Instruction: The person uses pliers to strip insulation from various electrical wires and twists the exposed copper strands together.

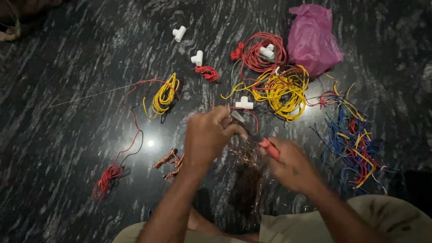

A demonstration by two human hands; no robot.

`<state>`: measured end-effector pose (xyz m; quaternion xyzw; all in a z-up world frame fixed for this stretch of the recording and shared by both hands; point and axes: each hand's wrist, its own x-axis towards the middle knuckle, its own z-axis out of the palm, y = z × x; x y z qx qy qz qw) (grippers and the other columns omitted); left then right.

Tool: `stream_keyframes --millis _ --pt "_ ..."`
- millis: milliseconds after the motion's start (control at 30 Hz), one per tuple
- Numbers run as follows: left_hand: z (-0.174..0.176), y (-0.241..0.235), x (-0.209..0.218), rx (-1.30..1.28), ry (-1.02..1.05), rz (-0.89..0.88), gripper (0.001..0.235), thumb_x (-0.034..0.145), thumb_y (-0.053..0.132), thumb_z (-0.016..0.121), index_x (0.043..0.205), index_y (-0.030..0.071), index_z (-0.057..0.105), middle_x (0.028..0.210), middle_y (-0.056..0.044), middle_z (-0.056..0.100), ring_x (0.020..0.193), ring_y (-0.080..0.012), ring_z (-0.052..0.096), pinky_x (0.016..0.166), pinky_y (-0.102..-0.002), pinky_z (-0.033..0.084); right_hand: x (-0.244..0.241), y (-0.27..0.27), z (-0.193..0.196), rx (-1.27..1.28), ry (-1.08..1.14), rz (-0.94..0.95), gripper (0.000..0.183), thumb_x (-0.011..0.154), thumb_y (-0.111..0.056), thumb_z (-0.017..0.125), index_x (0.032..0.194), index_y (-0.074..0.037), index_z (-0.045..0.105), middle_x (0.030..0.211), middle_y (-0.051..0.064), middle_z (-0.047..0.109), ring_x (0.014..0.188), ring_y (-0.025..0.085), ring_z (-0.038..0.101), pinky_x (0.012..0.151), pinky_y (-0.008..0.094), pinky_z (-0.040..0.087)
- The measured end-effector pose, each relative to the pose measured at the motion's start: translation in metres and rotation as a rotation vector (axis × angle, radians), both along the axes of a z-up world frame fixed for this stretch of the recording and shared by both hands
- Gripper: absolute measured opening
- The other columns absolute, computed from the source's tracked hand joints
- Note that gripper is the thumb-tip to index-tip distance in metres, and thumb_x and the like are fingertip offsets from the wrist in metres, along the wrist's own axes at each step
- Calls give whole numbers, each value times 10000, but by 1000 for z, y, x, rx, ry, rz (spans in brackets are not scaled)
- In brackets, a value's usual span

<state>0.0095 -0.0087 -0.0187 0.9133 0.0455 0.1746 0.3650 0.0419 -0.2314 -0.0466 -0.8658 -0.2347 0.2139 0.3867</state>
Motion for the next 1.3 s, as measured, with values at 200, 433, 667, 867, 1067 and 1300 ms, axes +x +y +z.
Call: stream_keyframes --millis 200,433,667,867,1067,1300 --pt "-13 -12 -6 -8 -209 66 470 684 166 943 627 72 486 533 -27 526 439 -115 491 432 -313 441 -11 4 1 -65 136 -110 353 920 -411 605 830 -72 650 613 89 604 582 206 571 585 396 467" --pt "-12 -24 3 71 -420 162 469 643 226 947 622 100 495 536 -36 493 460 -159 468 455 -333 389 -29 13 -1 379 858 -299 387 953 -396 503 804 -48 580 569 56 547 464 202 515 403 357 396" --pt "-5 -39 4 45 -345 236 540 719 287 943 584 94 458 495 -44 454 422 -202 451 451 -363 376 -36 15 10 768 1228 -440 297 1010 -346 498 993 -56 557 733 68 554 573 183 519 500 353 455" --pt "-12 -58 4 157 -395 207 490 800 340 877 589 124 491 501 -57 484 454 -265 516 485 -408 406 -25 -3 20 759 1281 -488 310 1001 -352 506 996 -56 598 748 66 578 581 183 520 518 346 451" --pt "-24 -76 0 136 -351 173 440 864 237 814 605 110 482 508 -82 491 448 -275 513 469 -422 395 -19 -11 11 832 1280 -477 294 1000 -356 512 1003 -75 597 762 55 593 620 182 542 539 355 467" --pt "-33 -87 -14 211 -335 129 391 873 294 795 652 109 531 561 -83 561 499 -282 555 503 -433 436 102 -99 -83 1280 1075 -1024 193 962 -249 485 850 -104 547 670 80 522 586 222 512 545 389 465"
